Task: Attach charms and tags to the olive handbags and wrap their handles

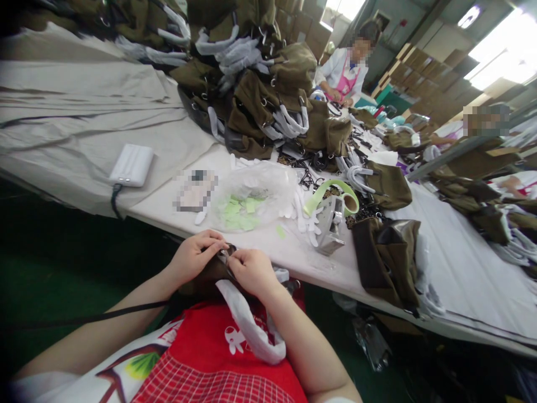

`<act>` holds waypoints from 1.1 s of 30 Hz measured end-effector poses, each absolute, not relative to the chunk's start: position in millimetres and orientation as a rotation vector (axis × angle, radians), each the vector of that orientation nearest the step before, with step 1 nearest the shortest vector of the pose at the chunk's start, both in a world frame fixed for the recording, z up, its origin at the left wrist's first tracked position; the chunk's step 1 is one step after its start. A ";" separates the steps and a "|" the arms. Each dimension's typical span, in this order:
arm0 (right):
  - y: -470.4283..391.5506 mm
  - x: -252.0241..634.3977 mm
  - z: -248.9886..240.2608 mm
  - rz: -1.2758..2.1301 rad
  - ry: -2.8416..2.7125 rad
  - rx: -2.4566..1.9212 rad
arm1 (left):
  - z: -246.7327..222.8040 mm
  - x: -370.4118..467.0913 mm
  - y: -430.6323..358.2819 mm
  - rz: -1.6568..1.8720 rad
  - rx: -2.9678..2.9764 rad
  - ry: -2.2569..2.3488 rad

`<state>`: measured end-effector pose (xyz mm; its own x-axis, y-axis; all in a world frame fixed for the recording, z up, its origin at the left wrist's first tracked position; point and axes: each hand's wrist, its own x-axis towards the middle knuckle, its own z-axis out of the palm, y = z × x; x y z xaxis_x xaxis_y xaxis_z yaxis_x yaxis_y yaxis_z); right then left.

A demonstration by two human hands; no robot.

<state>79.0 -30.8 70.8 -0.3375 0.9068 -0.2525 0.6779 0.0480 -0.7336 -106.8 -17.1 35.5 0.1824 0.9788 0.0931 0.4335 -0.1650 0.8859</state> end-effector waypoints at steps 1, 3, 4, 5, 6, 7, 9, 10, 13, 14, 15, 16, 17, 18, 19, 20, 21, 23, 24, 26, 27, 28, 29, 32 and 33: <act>-30.8 78.7 70.7 1.158 -2.050 -1.615 | 35.5 -107.0 -17.0 0.930 1.723 1.346; -30.8 77.9 71.0 1.141 -2.052 -1.622 | 34.9 -107.3 -16.8 0.930 1.728 1.346; -30.7 77.4 71.4 1.135 -2.055 -1.631 | 34.5 -107.2 -16.9 0.931 1.729 1.345; -30.6 76.7 71.7 1.131 -2.061 -1.641 | 34.1 -107.1 -17.0 0.929 1.731 1.345; -30.3 76.0 72.0 1.123 -2.071 -1.654 | 33.9 -106.8 -17.1 0.929 1.733 1.348; -29.9 75.2 72.2 1.113 -2.085 -1.663 | 34.0 -106.5 -17.3 0.928 1.736 1.352; -29.0 73.7 71.6 1.095 -2.113 -1.665 | 35.3 -106.6 -17.2 0.925 1.747 1.361; -28.5 73.1 70.9 1.087 -2.122 -1.660 | 36.5 -107.2 -16.8 0.918 1.760 1.352; -27.6 72.2 68.1 1.100 -2.096 -1.656 | 41.1 -112.4 -14.5 0.876 1.827 1.236; -27.6 72.0 67.1 1.121 -2.071 -1.658 | 42.1 -115.2 -13.4 0.854 1.847 1.186; -27.5 71.8 66.2 1.148 -2.047 -1.656 | 42.4 -118.1 -12.0 0.829 1.861 1.144; -27.2 71.6 65.3 1.174 -2.027 -1.650 | 41.7 -120.9 -10.3 0.804 1.867 1.118; -26.6 71.4 64.6 1.192 -2.016 -1.643 | 39.8 -123.5 -8.1 0.782 1.863 1.111; -25.7 71.1 64.0 1.199 -2.016 -1.641 | 37.0 -125.4 -5.5 0.766 1.853 1.115; -24.5 70.7 63.7 1.193 -2.024 -1.648 | 33.6 -126.6 -2.7 0.761 1.836 1.125; -23.3 70.2 64.0 1.174 -2.040 -1.663 | 30.0 -127.0 0.2 0.763 1.817 1.132; -22.2 69.7 64.7 1.141 -2.062 -1.684 | 26.7 -126.6 2.6 0.771 1.798 1.141; -21.7 68.4 68.0 1.052 -2.123 -1.730 | 22.3 -124.1 5.8 0.793 1.760 1.155; -22.4 67.7 70.3 0.998 -2.160 -1.747 | 21.6 -122.6 6.3 0.801 1.738 1.164; -25.6 66.7 75.2 0.891 -2.234 -1.763 | 22.9 -119.9 6.0 0.805 1.681 1.188; -27.7 66.5 77.6 0.842 -2.266 -1.767 | 24.6 -119.2 5.5 0.793 1.645 1.202; -29.9 66.7 79.7 0.796 -2.293 -1.771 | 26.9 -119.1 4.9 0.771 1.607 1.213; -32.0 67.2 81.5 0.753 -2.318 -1.773 | 29.5 -119.7 4.5 0.742 1.567 1.221; -36.4 70.5 84.5 0.627 -2.396 -1.745 | 37.7 -124.9 4.4 0.622 1.491 1.197; -37.1 71.6 84.5 0.583 -2.428 -1.717 | 40.0 -127.3 4.9 0.579 1.489 1.170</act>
<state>71.6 -37.1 84.5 -0.3540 0.9264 -0.1286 0.8837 0.2864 -0.3701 -127.3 4.9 40.0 0.3929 0.8892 -0.2346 0.3531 0.0897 0.9313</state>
